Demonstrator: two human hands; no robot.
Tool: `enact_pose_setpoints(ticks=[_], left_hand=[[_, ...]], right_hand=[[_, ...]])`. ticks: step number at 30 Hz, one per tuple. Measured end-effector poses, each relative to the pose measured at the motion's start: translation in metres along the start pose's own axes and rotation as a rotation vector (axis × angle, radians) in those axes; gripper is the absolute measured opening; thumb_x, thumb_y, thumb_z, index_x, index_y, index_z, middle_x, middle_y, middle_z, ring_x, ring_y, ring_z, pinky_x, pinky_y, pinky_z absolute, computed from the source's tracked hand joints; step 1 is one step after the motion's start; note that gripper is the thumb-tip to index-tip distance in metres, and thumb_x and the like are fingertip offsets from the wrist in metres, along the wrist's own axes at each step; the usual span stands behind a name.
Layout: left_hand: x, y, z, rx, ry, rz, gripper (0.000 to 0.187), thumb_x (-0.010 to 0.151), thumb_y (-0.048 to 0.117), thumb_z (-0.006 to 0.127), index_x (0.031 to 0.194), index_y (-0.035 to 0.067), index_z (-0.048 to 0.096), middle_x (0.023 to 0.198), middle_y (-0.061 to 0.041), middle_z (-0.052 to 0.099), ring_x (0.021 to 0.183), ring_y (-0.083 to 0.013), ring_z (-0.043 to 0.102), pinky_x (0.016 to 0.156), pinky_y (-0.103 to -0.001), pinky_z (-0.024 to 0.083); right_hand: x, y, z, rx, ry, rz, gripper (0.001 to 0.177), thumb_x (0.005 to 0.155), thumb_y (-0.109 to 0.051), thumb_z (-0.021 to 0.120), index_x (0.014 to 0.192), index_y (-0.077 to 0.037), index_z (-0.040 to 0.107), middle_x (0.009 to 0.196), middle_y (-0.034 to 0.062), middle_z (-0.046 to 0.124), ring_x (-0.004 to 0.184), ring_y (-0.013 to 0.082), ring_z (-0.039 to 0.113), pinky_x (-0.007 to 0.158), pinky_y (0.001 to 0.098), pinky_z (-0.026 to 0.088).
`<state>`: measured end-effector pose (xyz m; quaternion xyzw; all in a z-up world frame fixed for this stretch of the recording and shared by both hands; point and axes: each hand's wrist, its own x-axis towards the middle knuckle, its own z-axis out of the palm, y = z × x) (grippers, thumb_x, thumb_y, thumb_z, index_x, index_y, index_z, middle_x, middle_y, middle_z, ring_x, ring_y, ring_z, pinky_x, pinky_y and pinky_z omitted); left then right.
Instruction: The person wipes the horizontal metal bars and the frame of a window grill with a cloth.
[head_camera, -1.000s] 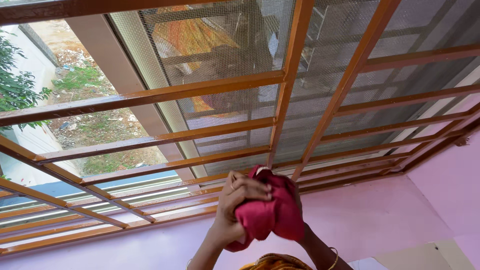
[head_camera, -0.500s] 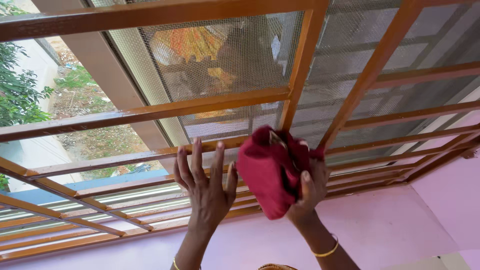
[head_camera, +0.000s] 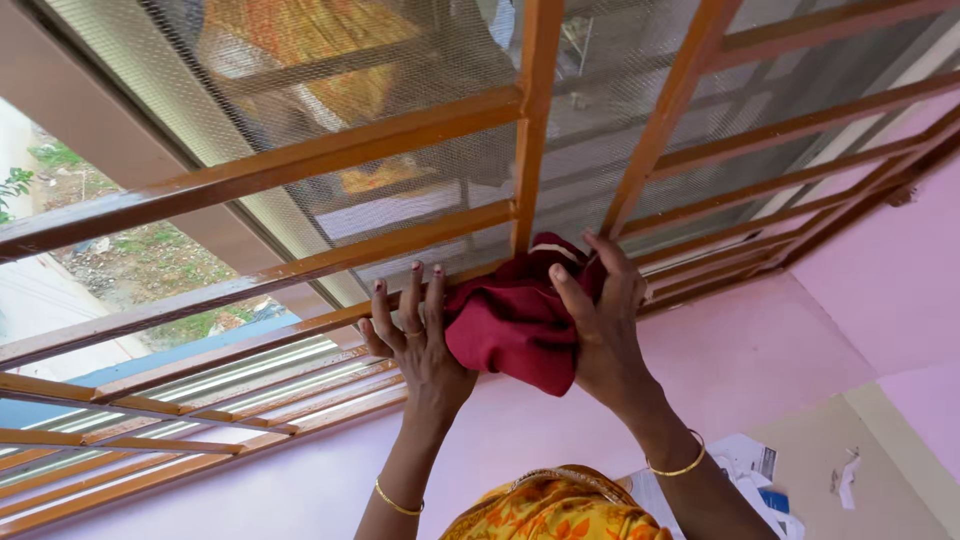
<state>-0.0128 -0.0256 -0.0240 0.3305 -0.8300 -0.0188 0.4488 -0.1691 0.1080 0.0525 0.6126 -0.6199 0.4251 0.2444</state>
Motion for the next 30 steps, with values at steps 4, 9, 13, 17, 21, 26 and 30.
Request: enact_pose_setpoints(ticks=[4,9,13,17,21,26,30], left_hand=[[0.005,0.008,-0.007,0.084,-0.063,-0.014,0.071,0.09,0.041,0.073,0.153,0.019,0.049,0.159,-0.003,0.044,0.153,-0.0335,0.021,0.122,-0.055,0.005],[0.001,0.026,-0.007,0.156,0.011,0.022,0.057,0.103,0.025,0.068,0.156,0.018,0.049,0.163,-0.011,0.038,0.157,-0.0363,0.016,0.125,-0.055,0.01],[-0.013,0.068,-0.011,-0.23,0.128,0.069,0.051,0.103,0.02,0.062,0.152,0.016,0.051,0.166,-0.016,0.032,0.16,-0.0354,0.017,0.132,-0.055,0.02],[-0.038,0.112,-0.007,-0.78,-0.324,0.024,0.081,0.093,0.04,0.066,0.158,0.005,0.033,0.165,-0.022,0.032,0.156,-0.0395,0.032,0.126,-0.053,0.032],[-0.065,0.134,0.036,-1.31,-0.551,-0.229,0.121,0.081,0.061,0.079,0.163,0.0,0.014,0.162,-0.026,0.032,0.149,-0.0411,0.036,0.12,-0.052,0.035],[-0.083,0.136,0.072,-1.754,-0.555,-0.583,0.109,0.086,0.059,0.071,0.159,-0.002,0.017,0.155,-0.025,0.042,0.141,-0.0381,0.048,0.117,-0.049,0.04],[-0.087,0.172,0.091,-1.867,-0.587,-0.578,0.094,0.093,0.051,0.06,0.161,0.002,0.016,0.16,-0.021,0.037,0.146,-0.0353,0.042,0.121,-0.048,0.037]], right_hand=[[-0.017,0.011,0.008,0.115,-0.109,-0.029,0.095,0.077,-0.038,0.087,0.154,-0.023,0.032,0.154,0.0283,0.039,0.14,0.046,0.037,0.118,0.0567,0.026],[-0.085,0.029,0.035,0.16,0.015,0.131,0.084,0.082,-0.033,0.088,0.149,-0.018,0.041,0.143,0.0128,0.054,0.131,0.0332,0.056,0.113,0.0512,0.037],[-0.109,0.043,0.009,0.614,0.127,0.424,0.082,0.085,-0.028,0.09,0.149,-0.009,0.042,0.139,0.0152,0.055,0.125,0.0293,0.06,0.107,0.0431,0.054],[-0.109,0.052,-0.039,0.912,0.343,0.612,0.09,0.092,-0.028,0.086,0.155,-0.009,0.024,0.154,0.0175,0.047,0.137,0.029,0.058,0.116,0.0418,0.055],[-0.101,0.056,-0.09,0.48,-0.15,0.43,0.125,0.066,-0.029,0.096,0.159,-0.009,0.015,0.151,0.0228,0.038,0.137,0.0385,0.043,0.113,0.0485,0.042],[-0.099,0.09,-0.122,0.619,-0.245,0.11,0.138,0.064,-0.037,0.101,0.165,-0.012,0.009,0.165,0.0241,0.023,0.156,0.0428,0.026,0.127,0.0496,0.03],[-0.124,0.119,-0.106,0.718,-0.087,0.142,0.138,0.063,-0.04,0.099,0.164,-0.01,0.009,0.164,0.024,0.024,0.153,0.0438,0.03,0.127,0.0526,0.029]])
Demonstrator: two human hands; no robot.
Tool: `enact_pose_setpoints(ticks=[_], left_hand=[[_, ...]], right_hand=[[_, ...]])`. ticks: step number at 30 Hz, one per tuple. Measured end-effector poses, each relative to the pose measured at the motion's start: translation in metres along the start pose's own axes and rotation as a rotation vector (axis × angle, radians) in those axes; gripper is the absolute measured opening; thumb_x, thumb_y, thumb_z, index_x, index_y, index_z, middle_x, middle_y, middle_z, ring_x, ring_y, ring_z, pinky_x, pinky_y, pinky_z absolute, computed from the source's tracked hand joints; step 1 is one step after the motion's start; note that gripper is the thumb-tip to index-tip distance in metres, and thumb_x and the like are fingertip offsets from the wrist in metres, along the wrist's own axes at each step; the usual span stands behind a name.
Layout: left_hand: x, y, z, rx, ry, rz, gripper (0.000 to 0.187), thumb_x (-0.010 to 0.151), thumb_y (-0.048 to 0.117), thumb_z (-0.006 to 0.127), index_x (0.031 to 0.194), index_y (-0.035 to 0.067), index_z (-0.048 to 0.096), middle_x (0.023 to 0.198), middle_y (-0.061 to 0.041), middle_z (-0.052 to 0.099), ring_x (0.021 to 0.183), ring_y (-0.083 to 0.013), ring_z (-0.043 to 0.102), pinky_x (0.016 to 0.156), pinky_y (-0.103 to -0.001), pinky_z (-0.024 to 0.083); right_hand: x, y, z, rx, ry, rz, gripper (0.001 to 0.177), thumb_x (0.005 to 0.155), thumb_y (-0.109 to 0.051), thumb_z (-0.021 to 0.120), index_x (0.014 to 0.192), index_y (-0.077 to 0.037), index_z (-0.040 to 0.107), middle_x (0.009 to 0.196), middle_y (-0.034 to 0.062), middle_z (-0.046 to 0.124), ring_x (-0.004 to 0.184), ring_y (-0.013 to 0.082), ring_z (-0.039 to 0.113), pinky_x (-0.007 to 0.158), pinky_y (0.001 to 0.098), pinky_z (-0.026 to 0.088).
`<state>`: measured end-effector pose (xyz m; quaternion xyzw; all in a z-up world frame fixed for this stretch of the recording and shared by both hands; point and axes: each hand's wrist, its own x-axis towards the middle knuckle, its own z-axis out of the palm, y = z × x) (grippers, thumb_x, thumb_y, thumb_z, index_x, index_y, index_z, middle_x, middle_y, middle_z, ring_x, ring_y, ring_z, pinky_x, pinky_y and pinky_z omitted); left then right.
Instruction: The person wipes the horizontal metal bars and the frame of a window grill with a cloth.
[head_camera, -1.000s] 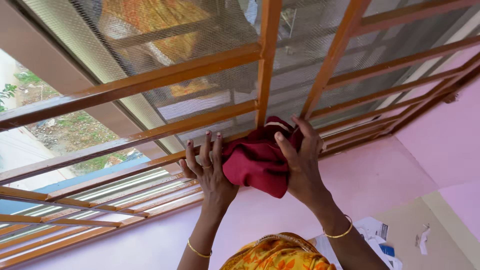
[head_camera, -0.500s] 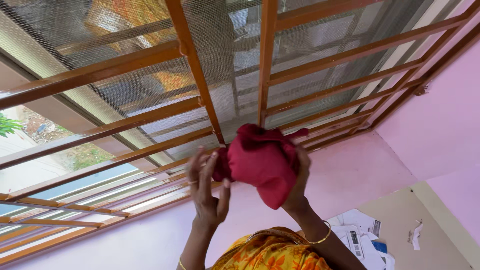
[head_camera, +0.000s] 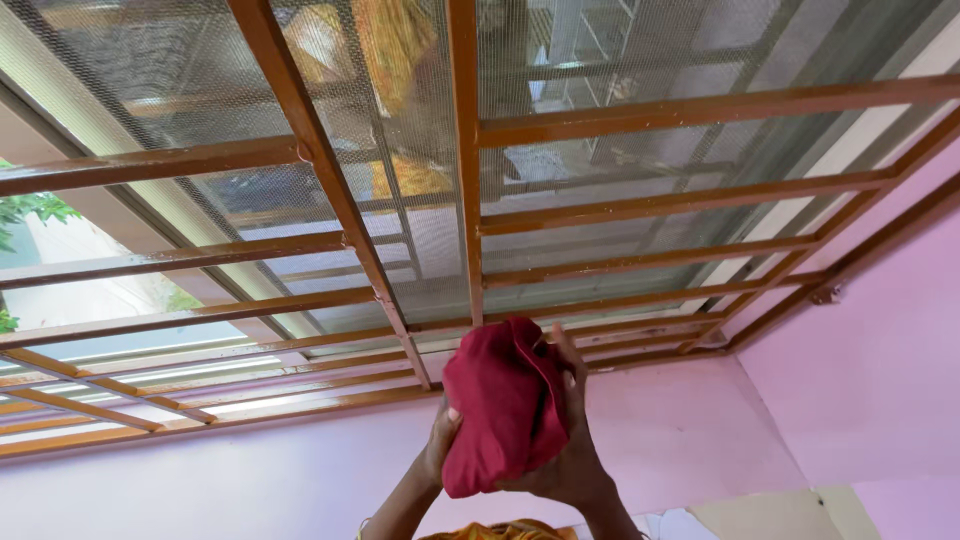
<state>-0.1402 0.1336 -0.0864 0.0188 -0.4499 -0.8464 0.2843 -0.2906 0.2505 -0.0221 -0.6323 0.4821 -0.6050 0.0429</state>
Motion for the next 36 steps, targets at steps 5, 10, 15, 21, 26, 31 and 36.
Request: enact_pose_setpoints(ticks=[5,10,15,21,26,31,36], left_hand=[[0.019,0.04,0.028,1.229,0.176,0.248,0.056,0.109,0.03,0.037,0.158,0.002,0.034,0.165,-0.024,0.033,0.155,-0.0374,0.03,0.126,-0.05,0.027],[0.046,0.115,0.021,1.751,0.608,0.76,0.043,0.103,0.027,0.057,0.141,0.006,0.053,0.147,-0.016,0.046,0.139,-0.0303,0.041,0.114,-0.048,0.038],[0.057,0.133,-0.034,1.962,0.681,0.79,0.045,0.101,0.026,0.059,0.136,-0.003,0.057,0.131,-0.015,0.061,0.136,-0.0323,0.044,0.106,-0.046,0.033],[0.072,0.122,-0.085,2.123,0.691,1.033,0.042,0.101,0.033,0.051,0.118,0.0,0.071,0.11,-0.013,0.068,0.122,-0.0299,0.045,0.101,-0.04,0.033],[0.071,0.125,-0.093,2.08,0.643,1.102,0.042,0.104,0.034,0.05,0.12,0.0,0.071,0.114,-0.009,0.07,0.122,-0.0265,0.043,0.1,-0.038,0.03],[0.064,0.134,-0.097,2.044,0.588,1.088,0.041,0.106,0.031,0.049,0.124,0.002,0.071,0.118,-0.007,0.072,0.124,-0.0247,0.043,0.101,-0.037,0.029],[0.061,0.141,-0.102,2.043,0.558,1.087,0.041,0.104,0.027,0.048,0.127,0.003,0.072,0.121,-0.006,0.073,0.125,-0.0207,0.044,0.1,-0.034,0.03]], right_hand=[[0.001,0.033,0.003,0.059,0.115,0.1,0.123,0.066,-0.035,0.097,0.161,-0.011,0.023,0.156,0.0216,0.04,0.144,0.0395,0.048,0.119,0.0498,0.042],[0.079,0.015,-0.015,-0.261,0.331,-0.294,0.106,0.086,-0.022,0.092,0.161,-0.019,0.016,0.156,0.0178,0.037,0.146,0.0358,0.047,0.121,0.0514,0.049],[0.131,0.005,0.012,-0.737,0.342,-0.223,0.102,0.079,-0.037,0.095,0.155,-0.01,0.033,0.141,0.0178,0.049,0.131,0.0428,0.048,0.113,0.06,0.037],[0.042,0.062,0.083,-0.757,0.347,-0.059,0.075,0.074,-0.027,0.083,0.14,-0.009,0.052,0.136,0.0264,0.05,0.128,0.0491,0.046,0.107,0.0583,0.042],[-0.021,0.087,0.115,-0.843,0.126,0.269,0.076,0.067,-0.022,0.084,0.138,-0.006,0.059,0.128,0.0252,0.056,0.117,0.0454,0.052,0.095,0.0565,0.044],[0.021,0.038,0.109,-0.856,0.269,0.19,0.081,0.071,-0.027,0.088,0.141,-0.006,0.052,0.133,0.0255,0.057,0.113,0.0424,0.055,0.09,0.0528,0.045],[0.071,0.014,0.168,-0.893,0.326,0.27,0.094,0.064,-0.026,0.091,0.143,-0.004,0.045,0.124,0.0283,0.054,0.111,0.0459,0.055,0.089,0.054,0.047]])
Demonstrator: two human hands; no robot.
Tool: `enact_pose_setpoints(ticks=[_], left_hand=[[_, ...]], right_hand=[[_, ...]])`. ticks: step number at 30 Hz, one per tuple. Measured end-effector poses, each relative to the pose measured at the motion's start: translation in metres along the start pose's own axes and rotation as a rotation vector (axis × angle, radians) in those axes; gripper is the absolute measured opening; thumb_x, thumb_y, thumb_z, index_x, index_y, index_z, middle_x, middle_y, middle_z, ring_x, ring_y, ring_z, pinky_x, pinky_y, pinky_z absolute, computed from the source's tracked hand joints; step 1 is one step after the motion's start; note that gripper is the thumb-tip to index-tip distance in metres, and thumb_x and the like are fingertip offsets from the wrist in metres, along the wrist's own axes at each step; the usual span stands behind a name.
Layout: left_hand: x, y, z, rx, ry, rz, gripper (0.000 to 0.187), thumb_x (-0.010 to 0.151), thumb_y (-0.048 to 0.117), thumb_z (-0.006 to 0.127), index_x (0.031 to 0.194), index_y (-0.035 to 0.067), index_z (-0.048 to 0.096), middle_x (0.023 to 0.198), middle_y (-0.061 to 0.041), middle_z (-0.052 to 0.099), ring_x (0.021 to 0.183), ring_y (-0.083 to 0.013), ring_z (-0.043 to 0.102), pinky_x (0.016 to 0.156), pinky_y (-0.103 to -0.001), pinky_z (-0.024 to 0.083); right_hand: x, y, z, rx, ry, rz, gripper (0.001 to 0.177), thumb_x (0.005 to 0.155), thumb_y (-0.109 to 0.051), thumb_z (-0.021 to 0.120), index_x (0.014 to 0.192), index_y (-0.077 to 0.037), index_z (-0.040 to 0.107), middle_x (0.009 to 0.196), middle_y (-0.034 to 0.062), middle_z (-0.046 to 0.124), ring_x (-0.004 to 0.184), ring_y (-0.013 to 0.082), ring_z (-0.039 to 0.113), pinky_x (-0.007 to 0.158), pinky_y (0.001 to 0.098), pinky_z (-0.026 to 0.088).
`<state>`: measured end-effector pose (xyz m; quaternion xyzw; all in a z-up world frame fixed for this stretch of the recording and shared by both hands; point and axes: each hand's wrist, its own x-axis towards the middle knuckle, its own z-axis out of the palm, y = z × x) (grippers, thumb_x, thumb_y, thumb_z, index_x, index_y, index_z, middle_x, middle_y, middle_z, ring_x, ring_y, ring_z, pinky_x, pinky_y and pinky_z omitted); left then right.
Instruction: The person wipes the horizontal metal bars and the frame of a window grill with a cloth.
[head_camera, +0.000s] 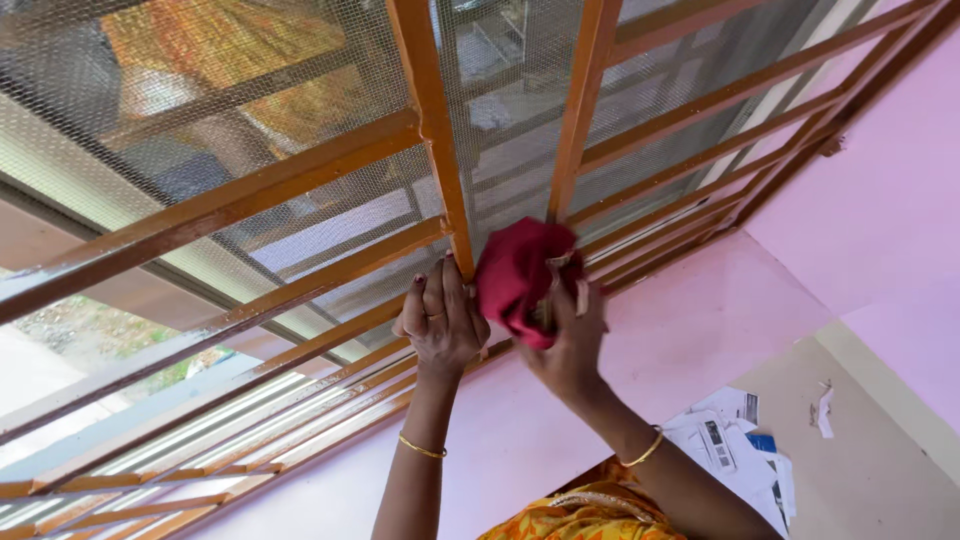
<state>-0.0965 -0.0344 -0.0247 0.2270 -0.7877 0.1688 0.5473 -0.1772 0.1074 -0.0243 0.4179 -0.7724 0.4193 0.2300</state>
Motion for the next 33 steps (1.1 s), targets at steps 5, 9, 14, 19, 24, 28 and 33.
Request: enact_pose_setpoints(ticks=[5,9,14,19,24,28,33], left_hand=[[-0.002,-0.002,-0.001,-0.031,0.0,0.003,0.037,0.107,0.028,0.051,0.126,0.004,0.073,0.122,-0.004,0.074,0.125,-0.021,0.044,0.099,-0.033,0.032],[-0.003,0.001,0.005,-0.021,0.033,-0.003,0.038,0.107,0.031,0.052,0.123,0.005,0.074,0.119,-0.005,0.072,0.122,-0.022,0.044,0.098,-0.034,0.033],[-0.007,0.004,0.012,0.016,0.037,-0.009,0.04,0.104,0.032,0.052,0.122,0.004,0.074,0.117,-0.006,0.071,0.12,-0.0233,0.044,0.098,-0.036,0.033],[-0.017,0.015,0.021,0.037,-0.003,-0.04,0.04,0.105,0.031,0.051,0.12,0.0,0.071,0.119,-0.012,0.07,0.122,-0.0316,0.044,0.104,-0.04,0.037],[-0.022,0.033,0.041,0.065,0.035,-0.112,0.042,0.106,0.034,0.048,0.116,-0.002,0.065,0.118,-0.018,0.066,0.122,-0.0355,0.044,0.108,-0.048,0.036],[-0.017,0.072,0.057,0.125,0.095,-0.274,0.041,0.105,0.039,0.048,0.121,0.002,0.054,0.129,-0.015,0.053,0.133,-0.0389,0.035,0.115,-0.059,0.028],[-0.005,0.117,0.088,0.212,0.121,-0.488,0.077,0.114,0.042,0.054,0.165,0.001,0.012,0.163,-0.019,0.016,0.155,-0.0425,-0.001,0.129,-0.064,0.007]], right_hand=[[-0.017,-0.006,0.014,0.272,-0.121,0.133,0.091,0.07,-0.032,0.089,0.144,-0.004,0.043,0.129,0.0246,0.058,0.111,0.0402,0.06,0.092,0.0505,0.051],[0.002,0.06,-0.016,-0.145,-0.221,-0.138,0.078,0.067,-0.023,0.087,0.139,-0.015,0.059,0.125,0.0145,0.062,0.115,0.0358,0.06,0.097,0.0506,0.048],[0.006,0.087,-0.011,-0.011,-0.222,-0.16,0.08,0.062,-0.024,0.088,0.137,-0.019,0.059,0.126,0.0165,0.061,0.111,0.0393,0.058,0.096,0.0518,0.048],[-0.011,0.083,0.006,0.181,-0.215,-0.089,0.087,0.064,-0.027,0.088,0.143,-0.014,0.053,0.135,0.0261,0.05,0.119,0.0458,0.053,0.098,0.056,0.044],[0.014,0.174,-0.033,0.156,-0.556,-0.251,0.088,0.061,-0.029,0.091,0.143,-0.025,0.058,0.137,0.0174,0.057,0.117,0.0413,0.055,0.098,0.0564,0.045],[0.045,0.302,-0.082,-0.001,-0.271,-0.195,0.094,0.056,-0.03,0.091,0.141,-0.014,0.054,0.136,0.0261,0.052,0.121,0.0469,0.052,0.102,0.0574,0.043],[0.088,0.414,-0.141,0.145,0.034,0.199,0.091,0.072,-0.019,0.084,0.152,0.0,0.045,0.139,0.0255,0.061,0.125,0.0411,0.062,0.108,0.0456,0.05]])
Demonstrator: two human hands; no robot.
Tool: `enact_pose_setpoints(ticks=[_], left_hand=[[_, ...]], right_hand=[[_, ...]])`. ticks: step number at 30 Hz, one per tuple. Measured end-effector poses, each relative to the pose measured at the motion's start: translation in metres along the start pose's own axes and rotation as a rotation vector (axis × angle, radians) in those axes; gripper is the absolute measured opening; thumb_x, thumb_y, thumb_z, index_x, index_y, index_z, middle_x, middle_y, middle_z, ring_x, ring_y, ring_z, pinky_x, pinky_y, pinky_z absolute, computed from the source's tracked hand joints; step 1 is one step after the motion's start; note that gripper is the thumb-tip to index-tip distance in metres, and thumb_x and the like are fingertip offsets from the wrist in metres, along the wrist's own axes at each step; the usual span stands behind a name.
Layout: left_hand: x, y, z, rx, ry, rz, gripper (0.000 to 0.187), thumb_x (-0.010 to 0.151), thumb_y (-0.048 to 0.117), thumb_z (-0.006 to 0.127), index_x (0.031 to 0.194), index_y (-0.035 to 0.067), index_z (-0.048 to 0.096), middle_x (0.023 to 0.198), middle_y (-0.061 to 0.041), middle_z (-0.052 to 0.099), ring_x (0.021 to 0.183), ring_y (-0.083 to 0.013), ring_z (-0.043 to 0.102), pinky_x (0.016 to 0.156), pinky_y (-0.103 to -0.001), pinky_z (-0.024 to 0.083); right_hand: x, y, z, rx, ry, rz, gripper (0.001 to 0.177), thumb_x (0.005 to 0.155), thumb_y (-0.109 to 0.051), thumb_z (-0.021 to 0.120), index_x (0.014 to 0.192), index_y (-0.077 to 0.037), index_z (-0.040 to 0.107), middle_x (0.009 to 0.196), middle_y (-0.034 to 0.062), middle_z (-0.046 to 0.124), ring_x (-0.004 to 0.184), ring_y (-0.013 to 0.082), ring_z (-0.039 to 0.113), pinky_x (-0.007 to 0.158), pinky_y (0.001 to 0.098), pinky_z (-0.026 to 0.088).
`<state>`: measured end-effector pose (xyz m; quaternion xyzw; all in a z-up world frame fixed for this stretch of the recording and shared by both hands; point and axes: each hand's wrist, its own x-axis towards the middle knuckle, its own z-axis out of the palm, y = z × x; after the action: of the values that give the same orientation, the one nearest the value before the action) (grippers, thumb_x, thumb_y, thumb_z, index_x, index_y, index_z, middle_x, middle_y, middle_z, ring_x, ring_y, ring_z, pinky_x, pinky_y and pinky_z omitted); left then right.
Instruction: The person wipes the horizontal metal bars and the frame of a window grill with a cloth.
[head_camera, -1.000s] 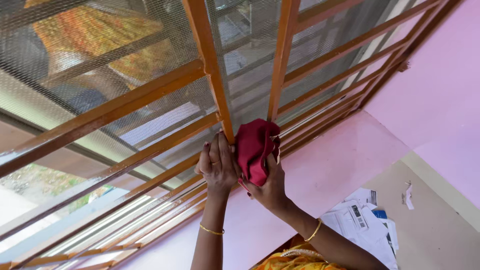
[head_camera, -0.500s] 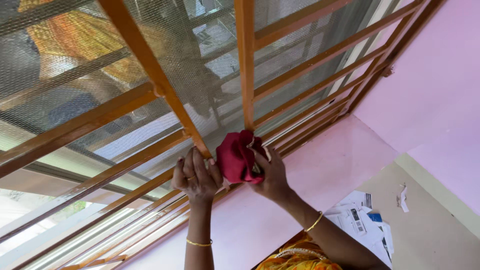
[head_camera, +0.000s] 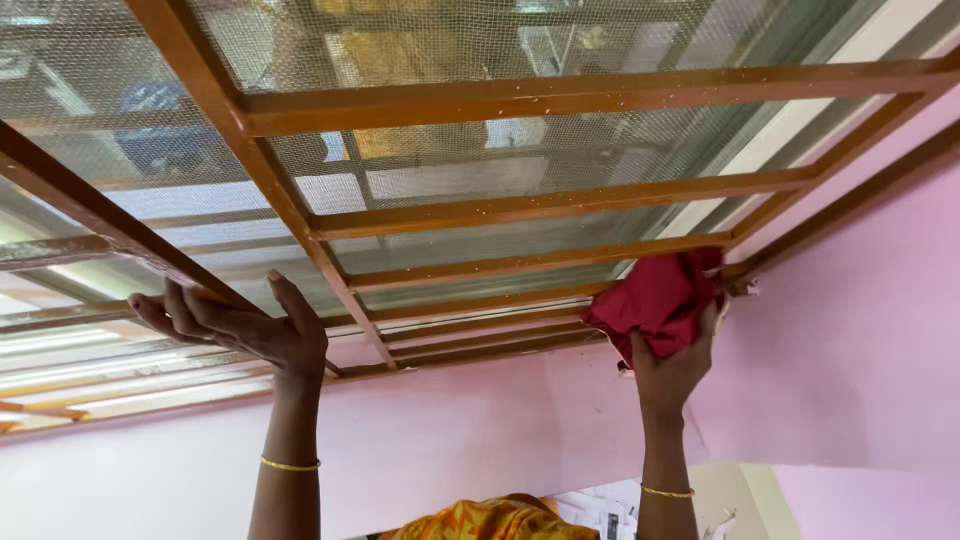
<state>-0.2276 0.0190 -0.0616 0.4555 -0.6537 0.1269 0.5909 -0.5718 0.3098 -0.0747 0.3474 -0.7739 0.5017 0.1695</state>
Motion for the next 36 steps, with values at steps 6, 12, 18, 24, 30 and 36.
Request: enact_pose_setpoints(ticks=[6,12,18,24,30,36], left_hand=[[-0.007,0.0,0.005,0.016,-0.006,-0.018,0.075,0.117,0.038,0.051,0.167,0.007,0.004,0.171,-0.018,0.011,0.159,-0.0395,-0.004,0.132,-0.063,0.006],[-0.007,-0.004,0.004,0.079,-0.009,-0.094,0.06,0.111,0.032,0.043,0.16,0.004,0.022,0.164,-0.017,0.023,0.158,-0.0415,0.005,0.131,-0.064,0.012],[-0.003,-0.02,-0.011,0.033,-0.108,0.036,0.057,0.111,0.023,0.047,0.155,-0.005,0.024,0.158,-0.023,0.022,0.156,-0.0459,0.003,0.124,-0.068,0.011],[-0.009,-0.029,0.004,0.053,-0.033,0.005,0.055,0.11,0.024,0.049,0.153,-0.003,0.028,0.155,-0.021,0.026,0.157,-0.0436,0.008,0.125,-0.067,0.014],[-0.013,-0.036,0.01,0.069,-0.005,0.011,0.049,0.109,0.026,0.047,0.149,0.001,0.032,0.15,-0.018,0.031,0.156,-0.0426,0.012,0.124,-0.066,0.016],[-0.011,-0.03,0.001,0.04,-0.046,0.026,0.054,0.109,0.024,0.048,0.152,-0.002,0.029,0.156,-0.022,0.028,0.155,-0.0455,0.007,0.128,-0.069,0.014]], right_hand=[[-0.048,-0.038,0.053,0.27,-0.077,0.021,0.088,0.073,-0.021,0.085,0.146,0.007,0.044,0.132,0.0255,0.062,0.118,0.0421,0.065,0.107,0.0444,0.051],[-0.104,-0.151,0.126,0.132,-0.698,-0.384,0.097,0.064,-0.022,0.088,0.152,-0.019,0.047,0.133,0.0237,0.052,0.107,0.0423,0.054,0.09,0.0558,0.045],[-0.092,-0.087,0.115,-0.032,-0.509,-0.338,0.089,0.05,-0.026,0.092,0.134,-0.02,0.061,0.123,0.0209,0.056,0.108,0.0421,0.054,0.086,0.0544,0.045],[-0.045,0.041,0.037,-0.026,0.045,0.011,0.085,0.079,-0.022,0.083,0.149,0.002,0.04,0.14,0.0275,0.055,0.125,0.0451,0.057,0.107,0.0486,0.047],[-0.093,0.03,0.083,-0.068,0.023,0.084,0.107,0.076,-0.019,0.087,0.16,0.006,0.024,0.155,0.033,0.045,0.141,0.0474,0.048,0.12,0.0499,0.039],[-0.142,-0.109,0.123,-0.07,-0.547,-0.073,0.1,0.07,-0.019,0.086,0.151,-0.004,0.031,0.147,0.0317,0.046,0.1,0.0415,0.059,0.081,0.0538,0.053]])
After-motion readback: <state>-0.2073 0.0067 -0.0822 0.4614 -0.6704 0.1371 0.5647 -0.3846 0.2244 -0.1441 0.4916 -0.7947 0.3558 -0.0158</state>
